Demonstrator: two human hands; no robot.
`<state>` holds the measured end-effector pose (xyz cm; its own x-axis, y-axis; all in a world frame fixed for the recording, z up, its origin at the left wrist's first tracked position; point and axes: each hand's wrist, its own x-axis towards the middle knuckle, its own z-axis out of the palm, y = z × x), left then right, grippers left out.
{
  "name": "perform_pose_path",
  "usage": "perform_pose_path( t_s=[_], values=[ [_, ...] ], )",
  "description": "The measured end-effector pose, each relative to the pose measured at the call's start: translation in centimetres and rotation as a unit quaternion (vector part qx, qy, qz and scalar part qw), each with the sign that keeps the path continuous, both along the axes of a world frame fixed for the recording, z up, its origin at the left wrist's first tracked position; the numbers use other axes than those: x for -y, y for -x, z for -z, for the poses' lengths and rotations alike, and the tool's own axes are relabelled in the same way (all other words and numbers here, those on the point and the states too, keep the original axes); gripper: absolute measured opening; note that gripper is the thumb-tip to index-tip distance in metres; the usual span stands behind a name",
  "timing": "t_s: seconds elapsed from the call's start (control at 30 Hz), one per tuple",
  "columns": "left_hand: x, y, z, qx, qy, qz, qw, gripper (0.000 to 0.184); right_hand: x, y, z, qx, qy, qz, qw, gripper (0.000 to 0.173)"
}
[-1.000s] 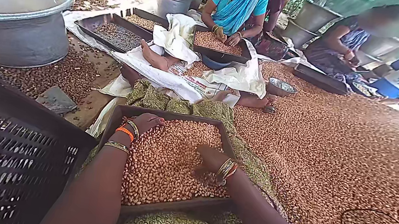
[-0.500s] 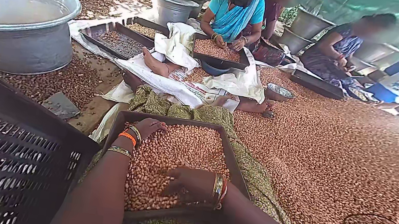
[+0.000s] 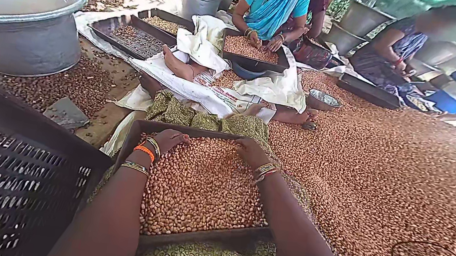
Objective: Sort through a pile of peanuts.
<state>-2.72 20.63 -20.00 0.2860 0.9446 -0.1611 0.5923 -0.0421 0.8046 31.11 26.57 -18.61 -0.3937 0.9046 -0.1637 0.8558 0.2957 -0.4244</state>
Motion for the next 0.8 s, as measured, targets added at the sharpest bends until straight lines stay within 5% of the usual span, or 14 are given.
perform_pose_path(
  t_s=[0.33,0.5,0.63,0.8],
  values=[
    [0.5,-0.2,-0.4,0.002,-0.001,-0.002,1.0,0.043,1.2,0.5,0.2,-0.036,0.109,-0.062,0.991,0.056],
    [-0.3,0.1,0.8,0.014,-0.009,0.002,1.0,0.044,6.0,2.0,-2.6,0.001,-0.031,-0.093,0.995,0.029],
    [-0.2,0.2,0.6,0.008,-0.007,-0.002,1.0,0.043,8.5,3.9,-2.4,0.003,0.047,-0.279,0.959,0.017],
    [0.2,0.0,0.1,0.008,-0.005,-0.007,1.0,0.042,8.4,5.5,-0.6,0.046,0.064,-0.297,0.952,0.019]
  ],
)
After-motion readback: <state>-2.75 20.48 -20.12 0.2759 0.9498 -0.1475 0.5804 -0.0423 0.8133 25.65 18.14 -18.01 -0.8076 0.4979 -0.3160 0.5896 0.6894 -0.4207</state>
